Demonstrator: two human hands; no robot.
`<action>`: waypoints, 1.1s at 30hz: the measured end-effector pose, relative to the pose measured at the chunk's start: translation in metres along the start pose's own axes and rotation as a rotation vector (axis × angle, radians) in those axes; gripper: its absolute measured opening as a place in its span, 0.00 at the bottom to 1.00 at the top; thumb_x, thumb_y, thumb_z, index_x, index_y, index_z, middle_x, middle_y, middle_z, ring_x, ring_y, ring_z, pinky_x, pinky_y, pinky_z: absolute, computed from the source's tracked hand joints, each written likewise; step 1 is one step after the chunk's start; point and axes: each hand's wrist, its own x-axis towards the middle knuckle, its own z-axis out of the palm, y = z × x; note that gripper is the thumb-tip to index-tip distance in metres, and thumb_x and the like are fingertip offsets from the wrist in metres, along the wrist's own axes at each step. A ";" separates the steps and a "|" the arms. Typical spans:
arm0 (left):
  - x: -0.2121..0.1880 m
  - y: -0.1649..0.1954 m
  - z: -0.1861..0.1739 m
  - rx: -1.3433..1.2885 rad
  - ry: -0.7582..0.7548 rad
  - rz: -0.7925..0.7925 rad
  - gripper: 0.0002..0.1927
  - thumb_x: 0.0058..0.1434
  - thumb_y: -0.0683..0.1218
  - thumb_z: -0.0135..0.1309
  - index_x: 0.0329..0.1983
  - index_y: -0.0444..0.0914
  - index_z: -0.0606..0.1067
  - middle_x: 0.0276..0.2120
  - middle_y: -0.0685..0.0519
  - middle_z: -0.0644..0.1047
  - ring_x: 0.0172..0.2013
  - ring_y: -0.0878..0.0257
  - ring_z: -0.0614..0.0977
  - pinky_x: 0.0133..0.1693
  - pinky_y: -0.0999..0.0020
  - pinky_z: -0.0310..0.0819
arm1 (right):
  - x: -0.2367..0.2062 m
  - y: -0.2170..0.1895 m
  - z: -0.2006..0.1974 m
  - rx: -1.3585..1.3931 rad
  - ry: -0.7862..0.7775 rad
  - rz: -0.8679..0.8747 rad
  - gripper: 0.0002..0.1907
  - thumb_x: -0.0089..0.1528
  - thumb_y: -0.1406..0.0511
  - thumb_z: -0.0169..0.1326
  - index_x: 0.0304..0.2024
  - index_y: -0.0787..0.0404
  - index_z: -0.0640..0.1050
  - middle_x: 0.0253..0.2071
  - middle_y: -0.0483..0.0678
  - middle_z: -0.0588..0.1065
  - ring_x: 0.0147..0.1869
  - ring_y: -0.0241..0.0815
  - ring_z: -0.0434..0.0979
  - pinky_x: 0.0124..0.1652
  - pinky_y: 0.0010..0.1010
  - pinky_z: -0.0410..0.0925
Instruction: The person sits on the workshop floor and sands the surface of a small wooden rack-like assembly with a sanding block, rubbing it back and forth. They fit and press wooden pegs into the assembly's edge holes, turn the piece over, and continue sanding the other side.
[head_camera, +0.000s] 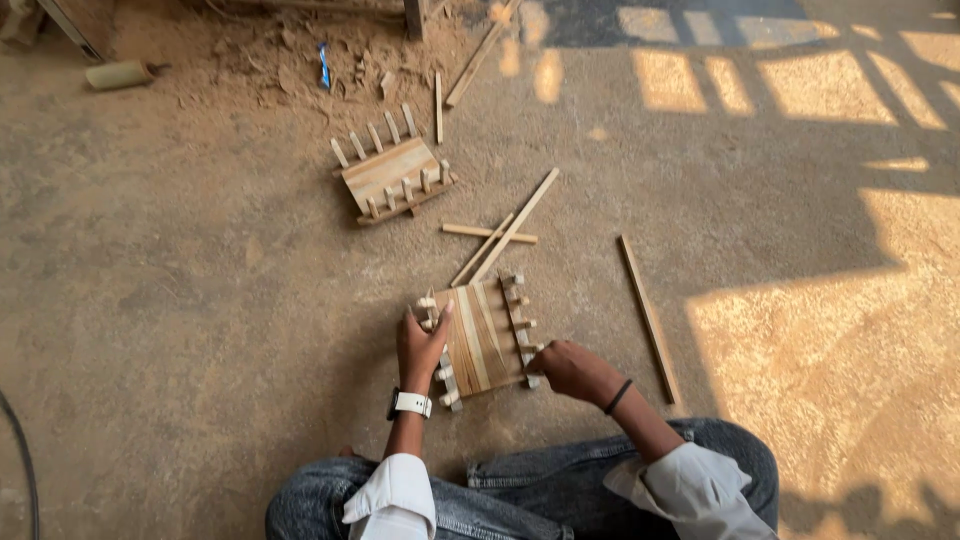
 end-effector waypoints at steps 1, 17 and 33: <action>-0.003 0.011 -0.006 0.149 0.141 0.134 0.51 0.60 0.69 0.64 0.65 0.23 0.64 0.58 0.29 0.71 0.57 0.40 0.72 0.54 0.51 0.69 | -0.001 0.005 -0.002 0.053 -0.007 -0.007 0.25 0.60 0.79 0.46 0.50 0.52 0.84 0.43 0.50 0.83 0.33 0.47 0.84 0.36 0.37 0.77; -0.078 0.019 0.065 0.959 -0.554 0.647 0.35 0.62 0.35 0.52 0.71 0.25 0.57 0.71 0.28 0.53 0.71 0.37 0.58 0.71 0.44 0.44 | 0.000 0.026 0.015 0.180 0.022 0.013 0.23 0.61 0.78 0.48 0.53 0.56 0.83 0.47 0.53 0.82 0.43 0.50 0.86 0.46 0.38 0.77; -0.070 -0.003 0.079 0.838 -0.444 0.648 0.27 0.64 0.35 0.49 0.68 0.32 0.65 0.69 0.35 0.62 0.68 0.44 0.65 0.71 0.49 0.48 | -0.004 0.036 0.016 0.330 0.130 -0.248 0.21 0.60 0.80 0.48 0.47 0.57 0.85 0.48 0.50 0.84 0.49 0.47 0.86 0.50 0.35 0.78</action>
